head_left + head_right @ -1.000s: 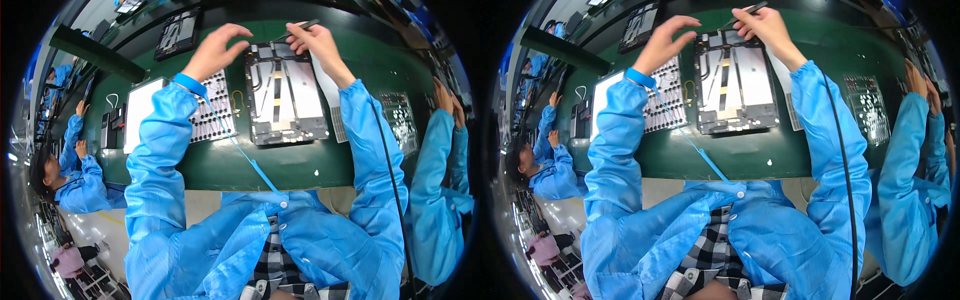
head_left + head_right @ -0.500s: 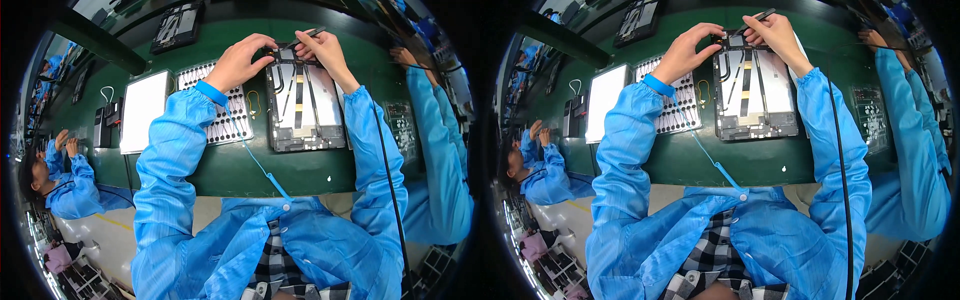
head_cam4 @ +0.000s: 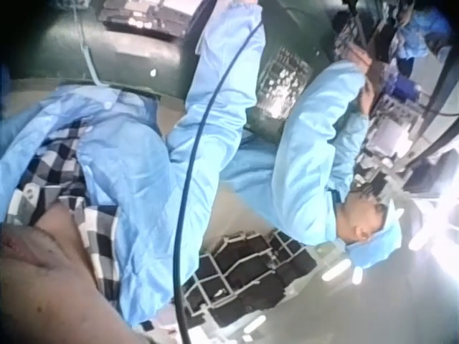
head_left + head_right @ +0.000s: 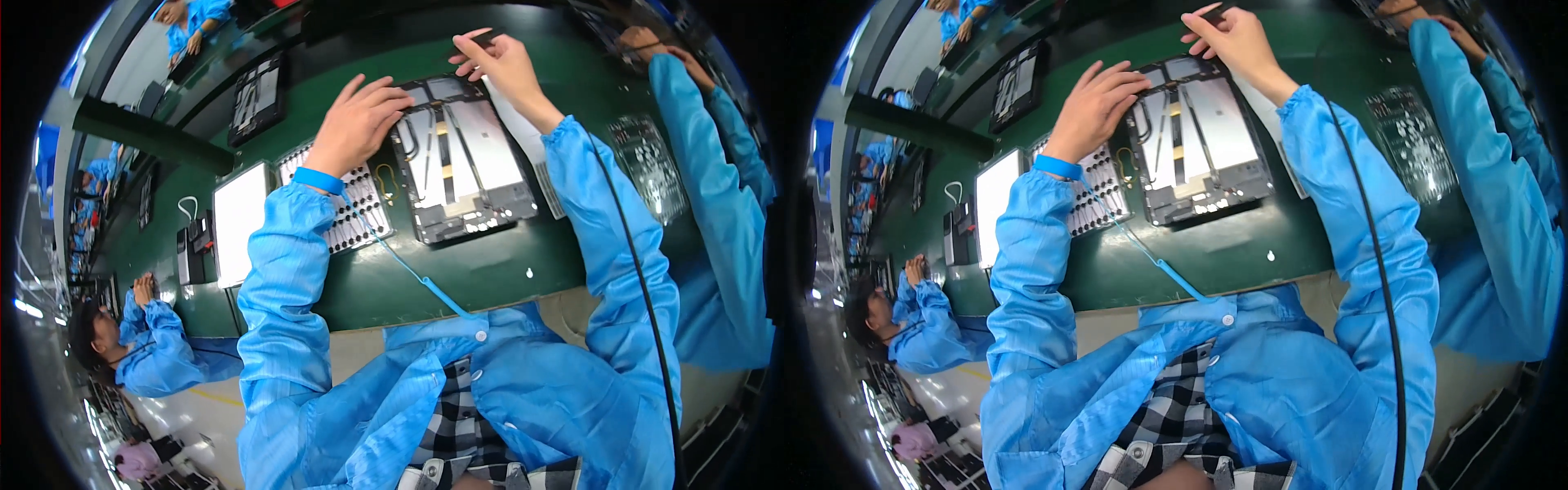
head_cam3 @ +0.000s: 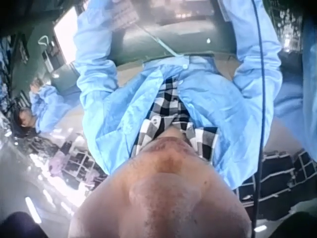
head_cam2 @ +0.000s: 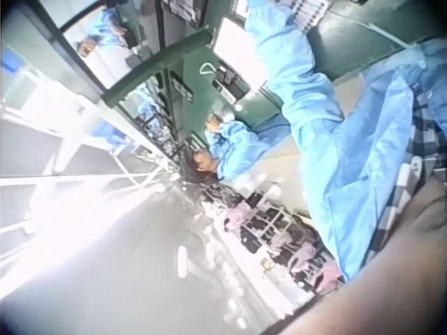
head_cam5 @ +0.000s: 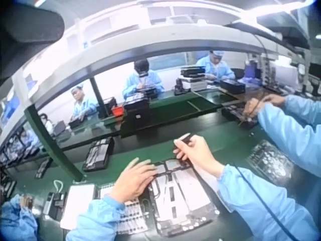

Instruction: The person assembles small electronic components into a tablet device by hand, taking ribbon cables and circuit boards from a component tray and integrating them into the tablet.

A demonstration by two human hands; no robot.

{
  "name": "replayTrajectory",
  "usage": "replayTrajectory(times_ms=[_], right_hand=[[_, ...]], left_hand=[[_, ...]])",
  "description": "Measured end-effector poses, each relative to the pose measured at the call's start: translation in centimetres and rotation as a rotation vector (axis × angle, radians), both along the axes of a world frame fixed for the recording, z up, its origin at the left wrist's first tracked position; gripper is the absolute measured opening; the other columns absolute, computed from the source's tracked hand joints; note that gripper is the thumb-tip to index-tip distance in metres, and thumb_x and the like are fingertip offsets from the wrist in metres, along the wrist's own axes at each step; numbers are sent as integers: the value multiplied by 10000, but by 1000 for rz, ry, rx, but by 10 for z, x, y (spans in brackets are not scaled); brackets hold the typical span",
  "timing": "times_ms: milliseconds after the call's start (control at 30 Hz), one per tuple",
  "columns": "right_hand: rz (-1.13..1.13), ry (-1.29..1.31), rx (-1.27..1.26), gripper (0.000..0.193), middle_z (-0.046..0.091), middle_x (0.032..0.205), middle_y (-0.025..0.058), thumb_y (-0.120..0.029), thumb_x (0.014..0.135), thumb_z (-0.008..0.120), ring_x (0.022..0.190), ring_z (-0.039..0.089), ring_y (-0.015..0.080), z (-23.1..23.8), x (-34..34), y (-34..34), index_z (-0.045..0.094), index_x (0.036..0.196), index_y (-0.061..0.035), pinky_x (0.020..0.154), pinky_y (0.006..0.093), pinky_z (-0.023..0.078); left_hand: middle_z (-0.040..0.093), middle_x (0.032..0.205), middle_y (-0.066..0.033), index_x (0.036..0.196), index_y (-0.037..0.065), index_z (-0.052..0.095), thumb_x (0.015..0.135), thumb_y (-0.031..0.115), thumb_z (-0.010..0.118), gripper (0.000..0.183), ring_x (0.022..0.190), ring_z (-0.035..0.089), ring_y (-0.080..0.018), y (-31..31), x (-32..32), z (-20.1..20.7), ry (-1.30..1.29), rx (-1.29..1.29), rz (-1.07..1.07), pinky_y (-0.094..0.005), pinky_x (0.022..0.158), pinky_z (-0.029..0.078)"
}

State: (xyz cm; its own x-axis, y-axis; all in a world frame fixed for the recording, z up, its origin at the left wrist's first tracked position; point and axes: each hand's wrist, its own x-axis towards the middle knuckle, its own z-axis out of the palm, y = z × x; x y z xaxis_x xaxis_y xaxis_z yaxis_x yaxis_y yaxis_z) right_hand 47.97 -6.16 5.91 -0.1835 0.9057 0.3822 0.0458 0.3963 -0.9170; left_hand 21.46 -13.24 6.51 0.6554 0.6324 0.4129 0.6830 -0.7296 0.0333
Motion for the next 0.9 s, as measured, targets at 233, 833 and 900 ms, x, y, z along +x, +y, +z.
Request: replayTrajectory(times_ms=[233, 833, 900], right_hand=[[-66, -77, -69, 295, 700, 887, 124, -260, 959, 625, 684, 645, 112, -19, 127, -73, 632, 1089, 5, 596, 224, 496], [38, -219, -270, 290, 714, 840, 59, -290, 943, 636, 608, 596, 68, -46, 160, -105, 654, 1048, -20, 506, 192, 416], [36, -251, -280, 293, 714, 835, 58, -290, 941, 638, 608, 594, 64, -44, 160, -103, 655, 1047, -18, 505, 189, 413]], left_hand=[[620, 1236, -93, 1221, 136, 646, 949, 161, 549, 289, 1241, 515, -327, -18, 58, 39, -56, -104, -245, -456, 1112, 344], [471, 1418, -219, 1339, 263, 587, 1049, 435, 253, 474, 1309, 454, -362, -41, 172, -7, 397, -226, -358, -493, 1164, 240], [521, 1354, -233, 1265, 257, 647, 1029, 401, 311, 435, 1218, 525, -359, -39, 173, -11, 281, -183, -392, -493, 1116, 297]])
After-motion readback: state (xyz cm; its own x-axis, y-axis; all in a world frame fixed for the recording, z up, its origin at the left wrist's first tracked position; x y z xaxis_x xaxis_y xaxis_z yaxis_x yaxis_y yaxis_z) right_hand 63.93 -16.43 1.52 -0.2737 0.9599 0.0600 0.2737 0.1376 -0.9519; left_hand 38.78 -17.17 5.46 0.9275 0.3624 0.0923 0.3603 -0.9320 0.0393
